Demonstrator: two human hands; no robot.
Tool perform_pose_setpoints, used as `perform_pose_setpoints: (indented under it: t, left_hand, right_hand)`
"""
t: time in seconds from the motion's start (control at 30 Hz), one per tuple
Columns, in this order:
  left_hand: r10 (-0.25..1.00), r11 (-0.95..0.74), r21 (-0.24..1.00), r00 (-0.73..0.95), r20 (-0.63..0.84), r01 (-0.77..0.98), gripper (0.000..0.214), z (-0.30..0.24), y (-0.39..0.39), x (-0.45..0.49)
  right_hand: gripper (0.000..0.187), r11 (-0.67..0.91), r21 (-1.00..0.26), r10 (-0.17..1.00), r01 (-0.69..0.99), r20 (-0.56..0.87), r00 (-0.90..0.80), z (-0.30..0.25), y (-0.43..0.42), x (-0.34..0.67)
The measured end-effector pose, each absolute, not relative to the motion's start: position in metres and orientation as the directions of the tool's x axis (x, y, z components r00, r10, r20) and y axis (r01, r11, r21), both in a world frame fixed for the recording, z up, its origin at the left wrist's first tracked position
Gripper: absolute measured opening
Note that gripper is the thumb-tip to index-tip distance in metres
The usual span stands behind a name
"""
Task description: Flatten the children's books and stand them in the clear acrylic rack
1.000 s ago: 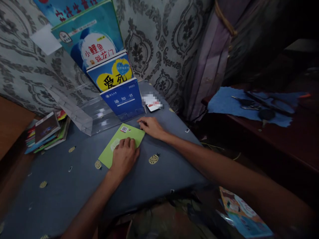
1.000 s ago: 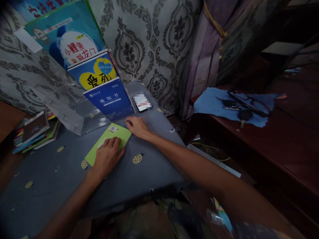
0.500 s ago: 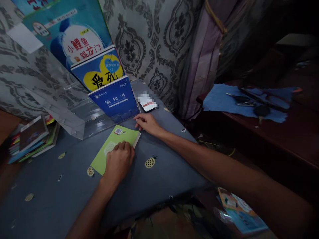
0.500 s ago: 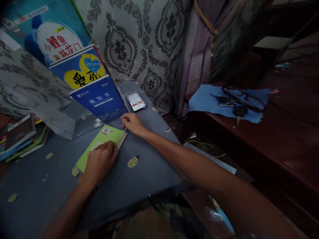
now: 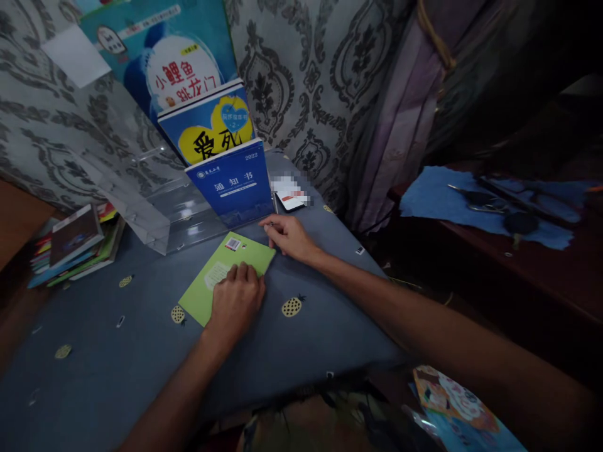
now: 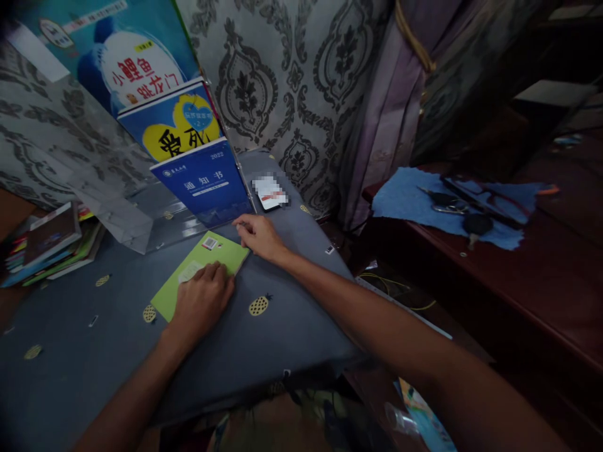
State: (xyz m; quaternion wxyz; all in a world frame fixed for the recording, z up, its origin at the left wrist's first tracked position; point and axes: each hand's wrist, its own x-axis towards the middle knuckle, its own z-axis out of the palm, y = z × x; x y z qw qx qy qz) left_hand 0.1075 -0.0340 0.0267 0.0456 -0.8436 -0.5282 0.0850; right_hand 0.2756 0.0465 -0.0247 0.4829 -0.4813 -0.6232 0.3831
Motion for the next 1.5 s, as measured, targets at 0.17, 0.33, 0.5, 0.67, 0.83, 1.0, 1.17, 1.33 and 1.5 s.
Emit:
perform_pose_setpoints:
  t: [0.17, 0.33, 0.5, 0.67, 0.83, 1.0, 1.17, 1.33, 1.5]
  left_hand:
    - [0.898, -0.441, -0.135, 0.437, -0.053, 0.887, 0.03, 0.031, -0.021, 0.084]
    - [0.967, -0.254, -0.155, 0.252, -0.029, 0.955, 0.033, 0.036, -0.004, 0.053]
    - [0.979, -0.199, -0.15, 0.189, -0.074, 0.969, 0.034, 0.038, -0.002, 0.05]
    - [0.985, -0.167, -0.117, 0.16, -0.067, 0.979, 0.035, 0.035, 0.001, 0.049]
    - [0.985, -0.168, -0.107, 0.163, -0.058, 0.98, 0.034, 0.033, 0.003, 0.046]
    - [0.973, -0.229, -0.132, 0.229, -0.016, 0.964, 0.035, 0.037, -0.001, 0.047]
    - [0.713, -0.69, 0.065, 0.692, -0.115, 0.721, 0.044, 0.034, -0.008, 0.044]
    - [0.611, -0.764, 0.095, 0.763, -0.211, 0.638, 0.069, 0.031, -0.014, 0.041]
    - [0.595, -0.773, 0.081, 0.762, -0.255, 0.63, 0.056, 0.036, -0.018, 0.044]
  right_hand:
    - [0.026, 0.413, -0.76, 0.911, 0.503, 0.341, -0.233, -0.023, 0.037, 0.273]
    - [0.031, 0.426, -0.592, 0.903, 0.684, 0.324, -0.282, -0.021, 0.033, 0.272]
    - [0.033, 0.423, -0.548, 0.902, 0.721, 0.331, -0.277, -0.02, 0.036, 0.273]
    - [0.032, 0.464, -0.554, 0.879, 0.691, 0.384, -0.283, -0.025, 0.045, 0.272]
    - [0.03, 0.482, -0.602, 0.873, 0.637, 0.391, -0.292, -0.035, 0.059, 0.272]
    - [0.029, 0.545, -0.601, 0.838, 0.585, 0.406, -0.364, -0.043, 0.066, 0.271]
    - [0.027, 0.564, -0.504, 0.819, 0.654, 0.441, -0.367, -0.045, 0.059, 0.268]
    - [0.026, 0.601, -0.44, 0.792, 0.667, 0.445, -0.419, -0.04, 0.048, 0.264]
    - [0.025, 0.665, -0.427, 0.743, 0.613, 0.458, -0.487, -0.037, 0.036, 0.258]
